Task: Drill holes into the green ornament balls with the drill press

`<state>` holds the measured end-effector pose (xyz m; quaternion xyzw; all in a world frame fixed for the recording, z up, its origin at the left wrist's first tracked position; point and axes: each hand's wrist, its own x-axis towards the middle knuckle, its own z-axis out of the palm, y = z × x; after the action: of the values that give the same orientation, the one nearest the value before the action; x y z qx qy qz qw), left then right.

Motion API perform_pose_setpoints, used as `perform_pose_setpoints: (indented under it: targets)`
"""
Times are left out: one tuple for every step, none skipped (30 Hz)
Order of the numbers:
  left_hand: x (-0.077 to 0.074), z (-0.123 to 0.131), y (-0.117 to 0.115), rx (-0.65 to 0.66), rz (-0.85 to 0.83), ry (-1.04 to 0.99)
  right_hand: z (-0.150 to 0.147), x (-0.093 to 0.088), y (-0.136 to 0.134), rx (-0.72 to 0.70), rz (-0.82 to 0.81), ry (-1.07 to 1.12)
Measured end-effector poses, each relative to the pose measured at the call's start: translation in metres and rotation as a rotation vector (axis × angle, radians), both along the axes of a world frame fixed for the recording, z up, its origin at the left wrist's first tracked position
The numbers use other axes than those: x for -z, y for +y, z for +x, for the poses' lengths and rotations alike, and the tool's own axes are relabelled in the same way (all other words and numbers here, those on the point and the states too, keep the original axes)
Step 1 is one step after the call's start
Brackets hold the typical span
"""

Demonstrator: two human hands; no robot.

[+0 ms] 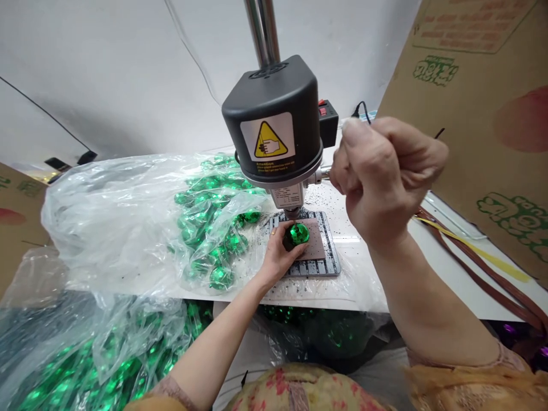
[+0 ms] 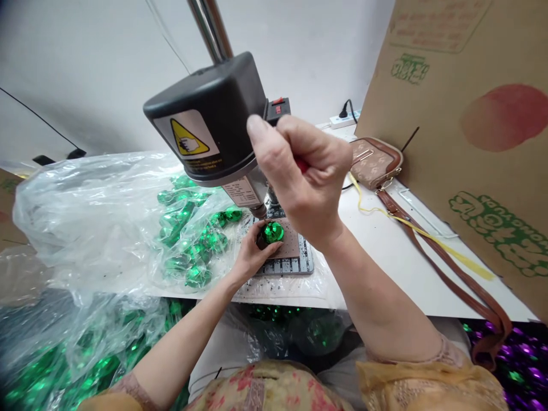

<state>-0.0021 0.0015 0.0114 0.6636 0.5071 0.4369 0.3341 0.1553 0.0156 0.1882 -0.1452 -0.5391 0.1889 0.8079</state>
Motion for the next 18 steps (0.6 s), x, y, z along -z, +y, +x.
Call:
perform_pose_setpoints:
  targets:
    - [0.000, 0.000, 0.000, 0.006, 0.002, 0.002, -0.001, 0.005, -0.001, 0.024, 0.017, 0.005]
    - [0.001, -0.001, 0.000, 0.011, 0.004, 0.008, -0.002, 0.010, -0.002, 0.053, 0.030, -0.005]
    - [0.001, -0.001, 0.001, 0.015, 0.007, 0.016, -0.002, 0.014, -0.003, 0.081, 0.036, -0.028]
    - [0.001, -0.001, 0.001, 0.017, 0.009, 0.024, -0.002, 0.018, -0.003, 0.108, 0.046, -0.046]
    - [0.001, -0.001, 0.000, 0.020, 0.010, 0.029, -0.002, 0.022, -0.004, 0.124, 0.059, -0.060]
    - [0.000, -0.001, 0.000, 0.021, 0.009, 0.032, -0.002, 0.025, -0.003, 0.132, 0.078, -0.063]
    - [0.000, -0.001, 0.000, 0.021, 0.009, 0.032, -0.002, 0.027, -0.003, 0.136, 0.095, -0.059]
    - [-0.001, -0.001, 0.000, 0.024, 0.010, 0.032, -0.002, 0.028, -0.003, 0.136, 0.107, -0.051]
    - [-0.001, -0.001, 0.000, 0.025, 0.011, 0.031, -0.002, 0.029, -0.002, 0.134, 0.112, -0.047]
    - [-0.002, -0.001, 0.000, 0.024, 0.013, 0.030, -0.002, 0.030, -0.002, 0.130, 0.115, -0.045]
    - [-0.002, -0.001, -0.001, 0.023, 0.014, 0.028, -0.002, 0.031, -0.002, 0.123, 0.119, -0.044]
    - [-0.002, -0.001, -0.001, 0.023, 0.014, 0.023, -0.002, 0.031, -0.002, 0.113, 0.128, -0.043]
    - [-0.002, -0.001, 0.000, 0.023, 0.011, 0.015, -0.002, 0.032, -0.002, 0.101, 0.137, -0.042]
    - [-0.002, -0.001, 0.000, 0.023, 0.007, 0.007, -0.001, 0.032, -0.002, 0.092, 0.152, -0.039]
    - [-0.002, -0.001, 0.000, 0.022, 0.004, 0.000, -0.001, 0.033, -0.001, 0.088, 0.169, -0.035]
    - [-0.002, -0.001, 0.000, 0.022, 0.001, -0.002, -0.001, 0.035, -0.001, 0.091, 0.184, -0.035]
    - [-0.001, -0.001, 0.000, 0.021, 0.000, -0.003, -0.001, 0.036, -0.001, 0.098, 0.193, -0.042]
    - [-0.001, -0.001, 0.000, 0.020, 0.000, -0.004, 0.000, 0.038, -0.001, 0.109, 0.199, -0.053]
